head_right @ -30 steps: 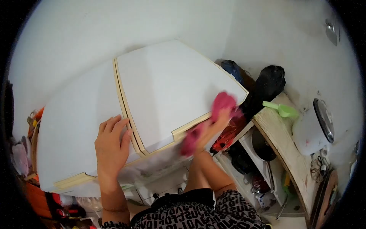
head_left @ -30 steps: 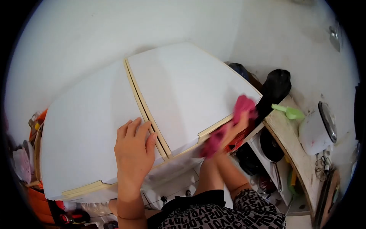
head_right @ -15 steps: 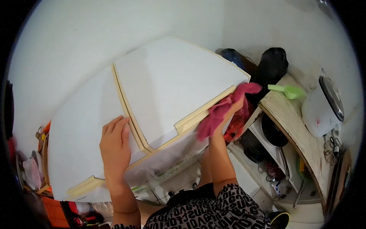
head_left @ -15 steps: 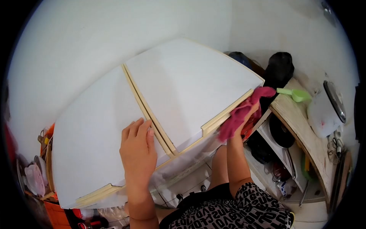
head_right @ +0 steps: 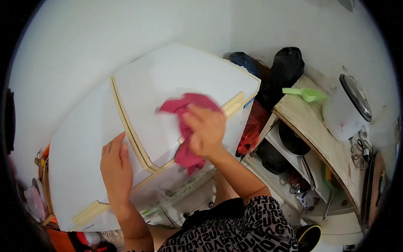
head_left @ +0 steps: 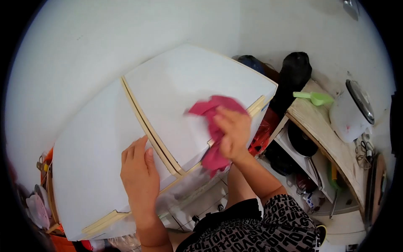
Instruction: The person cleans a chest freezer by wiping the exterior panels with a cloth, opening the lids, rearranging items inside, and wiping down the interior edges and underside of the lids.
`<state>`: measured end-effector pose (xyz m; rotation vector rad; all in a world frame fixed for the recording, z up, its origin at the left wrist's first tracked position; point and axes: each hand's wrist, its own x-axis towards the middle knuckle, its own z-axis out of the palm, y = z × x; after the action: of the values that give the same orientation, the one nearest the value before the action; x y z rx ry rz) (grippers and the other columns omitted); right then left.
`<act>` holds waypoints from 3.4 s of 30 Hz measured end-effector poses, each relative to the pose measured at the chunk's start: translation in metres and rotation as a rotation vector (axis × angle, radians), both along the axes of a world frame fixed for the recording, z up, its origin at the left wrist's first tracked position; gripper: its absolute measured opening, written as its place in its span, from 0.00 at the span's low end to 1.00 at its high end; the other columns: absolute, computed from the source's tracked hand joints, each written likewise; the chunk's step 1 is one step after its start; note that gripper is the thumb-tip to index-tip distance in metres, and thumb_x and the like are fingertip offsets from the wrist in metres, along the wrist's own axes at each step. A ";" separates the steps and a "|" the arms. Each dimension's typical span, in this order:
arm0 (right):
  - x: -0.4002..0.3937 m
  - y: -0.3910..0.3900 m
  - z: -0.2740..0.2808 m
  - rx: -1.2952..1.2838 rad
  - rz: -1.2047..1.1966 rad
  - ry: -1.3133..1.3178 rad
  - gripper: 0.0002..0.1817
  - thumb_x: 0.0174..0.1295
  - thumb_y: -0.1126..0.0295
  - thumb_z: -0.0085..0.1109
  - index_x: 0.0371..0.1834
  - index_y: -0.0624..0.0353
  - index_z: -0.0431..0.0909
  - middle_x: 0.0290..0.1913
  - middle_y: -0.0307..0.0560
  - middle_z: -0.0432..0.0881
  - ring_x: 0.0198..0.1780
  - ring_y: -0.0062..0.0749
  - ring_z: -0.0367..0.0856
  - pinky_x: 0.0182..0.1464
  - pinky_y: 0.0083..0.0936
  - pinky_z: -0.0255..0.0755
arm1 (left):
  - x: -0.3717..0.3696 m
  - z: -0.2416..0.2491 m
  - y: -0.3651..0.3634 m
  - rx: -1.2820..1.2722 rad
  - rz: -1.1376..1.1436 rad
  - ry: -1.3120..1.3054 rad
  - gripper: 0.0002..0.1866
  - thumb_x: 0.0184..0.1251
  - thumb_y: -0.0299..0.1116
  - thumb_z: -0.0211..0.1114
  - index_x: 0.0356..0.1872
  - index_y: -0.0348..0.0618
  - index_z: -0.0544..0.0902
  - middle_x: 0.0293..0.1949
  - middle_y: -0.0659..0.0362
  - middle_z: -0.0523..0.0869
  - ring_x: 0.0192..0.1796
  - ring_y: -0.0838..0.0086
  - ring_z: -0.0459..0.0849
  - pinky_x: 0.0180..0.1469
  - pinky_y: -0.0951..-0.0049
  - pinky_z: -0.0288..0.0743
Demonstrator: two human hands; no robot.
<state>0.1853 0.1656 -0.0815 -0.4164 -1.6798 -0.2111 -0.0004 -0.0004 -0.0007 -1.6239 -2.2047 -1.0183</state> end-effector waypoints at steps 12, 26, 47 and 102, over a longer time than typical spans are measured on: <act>-0.050 -0.044 -0.218 -0.903 0.047 0.947 0.37 0.72 0.55 0.48 0.76 0.66 0.49 0.74 0.55 0.56 0.72 0.43 0.58 0.74 0.34 0.48 | 0.002 -0.002 0.004 -0.074 -0.015 0.085 0.15 0.71 0.31 0.53 0.52 0.38 0.81 0.54 0.47 0.82 0.57 0.51 0.78 0.59 0.59 0.71; 0.014 0.071 -0.213 -1.064 -0.118 1.126 0.34 0.74 0.61 0.44 0.78 0.62 0.47 0.76 0.57 0.53 0.73 0.44 0.58 0.75 0.34 0.49 | 0.002 -0.004 0.013 -0.082 0.011 0.033 0.19 0.78 0.38 0.51 0.52 0.32 0.81 0.53 0.46 0.82 0.56 0.58 0.80 0.60 0.66 0.70; 0.014 0.052 -0.452 -1.490 -0.037 1.438 0.34 0.71 0.54 0.44 0.74 0.63 0.56 0.78 0.54 0.48 0.77 0.50 0.47 0.75 0.40 0.44 | -0.050 -0.008 -0.031 -0.028 0.186 0.063 0.24 0.80 0.38 0.40 0.67 0.36 0.70 0.67 0.48 0.72 0.67 0.68 0.72 0.75 0.62 0.57; -0.145 -0.131 -0.093 -0.153 0.038 -0.069 0.24 0.50 0.56 0.61 0.46 0.62 0.79 0.69 0.67 0.61 0.67 0.64 0.61 0.66 0.62 0.49 | -0.227 -0.084 -0.360 0.359 0.798 0.479 0.15 0.68 0.35 0.60 0.52 0.41 0.81 0.56 0.52 0.81 0.62 0.52 0.73 0.64 0.56 0.65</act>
<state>0.0402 0.0343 -0.1749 -0.4959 -1.7763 -0.0695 -0.2270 -0.3605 -0.0843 -0.6271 -1.9018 -0.6404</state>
